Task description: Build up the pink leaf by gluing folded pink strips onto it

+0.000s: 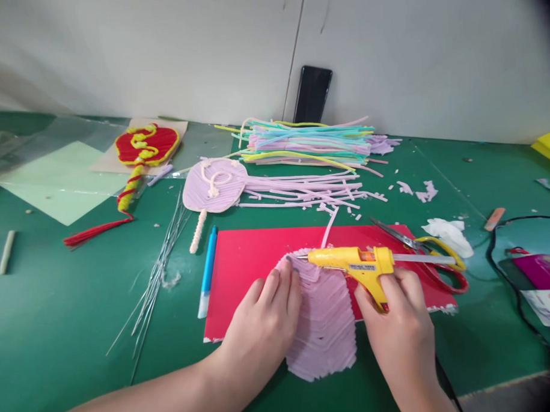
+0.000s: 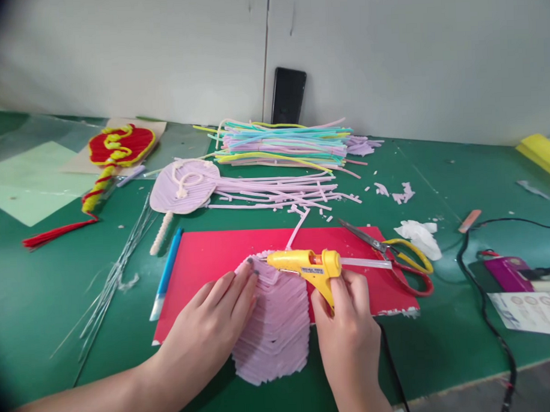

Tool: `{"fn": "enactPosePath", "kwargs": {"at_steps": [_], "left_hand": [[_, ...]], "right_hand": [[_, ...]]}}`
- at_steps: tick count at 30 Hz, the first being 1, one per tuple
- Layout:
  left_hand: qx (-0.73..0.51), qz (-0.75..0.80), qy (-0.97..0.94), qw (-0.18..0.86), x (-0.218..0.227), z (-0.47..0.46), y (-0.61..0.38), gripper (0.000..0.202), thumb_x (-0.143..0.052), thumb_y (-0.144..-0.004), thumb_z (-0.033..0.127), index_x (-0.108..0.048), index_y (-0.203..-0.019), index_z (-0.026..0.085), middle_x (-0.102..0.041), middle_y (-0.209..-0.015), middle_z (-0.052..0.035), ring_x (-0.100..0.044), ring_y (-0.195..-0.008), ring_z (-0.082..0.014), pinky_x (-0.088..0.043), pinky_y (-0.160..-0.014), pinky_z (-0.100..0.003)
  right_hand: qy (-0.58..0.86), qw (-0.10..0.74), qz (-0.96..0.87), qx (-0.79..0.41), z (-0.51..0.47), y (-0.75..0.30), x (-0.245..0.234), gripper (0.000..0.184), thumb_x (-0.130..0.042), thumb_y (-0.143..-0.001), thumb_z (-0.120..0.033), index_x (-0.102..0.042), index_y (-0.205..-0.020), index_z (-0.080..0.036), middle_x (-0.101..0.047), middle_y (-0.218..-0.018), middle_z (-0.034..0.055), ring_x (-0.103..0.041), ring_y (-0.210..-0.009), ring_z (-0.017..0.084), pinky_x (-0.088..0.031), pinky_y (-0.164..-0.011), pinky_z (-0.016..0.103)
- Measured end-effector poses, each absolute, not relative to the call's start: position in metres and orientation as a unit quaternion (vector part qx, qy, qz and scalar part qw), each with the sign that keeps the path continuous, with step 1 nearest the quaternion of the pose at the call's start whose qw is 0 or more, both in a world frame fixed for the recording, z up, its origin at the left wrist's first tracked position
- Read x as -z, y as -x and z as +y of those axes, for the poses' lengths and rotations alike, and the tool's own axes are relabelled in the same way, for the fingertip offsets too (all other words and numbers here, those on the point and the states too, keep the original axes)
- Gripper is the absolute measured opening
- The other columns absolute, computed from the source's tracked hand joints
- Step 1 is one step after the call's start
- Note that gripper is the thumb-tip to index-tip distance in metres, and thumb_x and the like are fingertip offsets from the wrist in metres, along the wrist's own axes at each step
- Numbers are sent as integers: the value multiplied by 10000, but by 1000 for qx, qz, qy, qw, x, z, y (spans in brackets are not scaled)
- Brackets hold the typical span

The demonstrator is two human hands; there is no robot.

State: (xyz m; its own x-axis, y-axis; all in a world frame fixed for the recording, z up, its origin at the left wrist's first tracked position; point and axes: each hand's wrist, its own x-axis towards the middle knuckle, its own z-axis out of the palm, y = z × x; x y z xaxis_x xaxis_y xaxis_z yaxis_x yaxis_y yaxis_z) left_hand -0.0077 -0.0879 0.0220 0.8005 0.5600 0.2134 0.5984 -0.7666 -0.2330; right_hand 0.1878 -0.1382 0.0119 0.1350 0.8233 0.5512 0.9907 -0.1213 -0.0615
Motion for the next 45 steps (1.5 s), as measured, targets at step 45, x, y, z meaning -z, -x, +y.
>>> {"fn": "enactPosePath", "kwargs": {"at_steps": [45], "left_hand": [[78, -327, 929, 155, -30, -88, 6, 437, -347, -835, 14, -589, -1188, 102, -630, -1207, -140, -649, -965, -257, -552, -748, -337]], "right_hand": [[741, 222, -605, 189, -148, -202, -15, 60, -517, -849, -218, -548, -875, -173, -537, -889, 78, -587, -726, 174, -469, -573, 265]]}}
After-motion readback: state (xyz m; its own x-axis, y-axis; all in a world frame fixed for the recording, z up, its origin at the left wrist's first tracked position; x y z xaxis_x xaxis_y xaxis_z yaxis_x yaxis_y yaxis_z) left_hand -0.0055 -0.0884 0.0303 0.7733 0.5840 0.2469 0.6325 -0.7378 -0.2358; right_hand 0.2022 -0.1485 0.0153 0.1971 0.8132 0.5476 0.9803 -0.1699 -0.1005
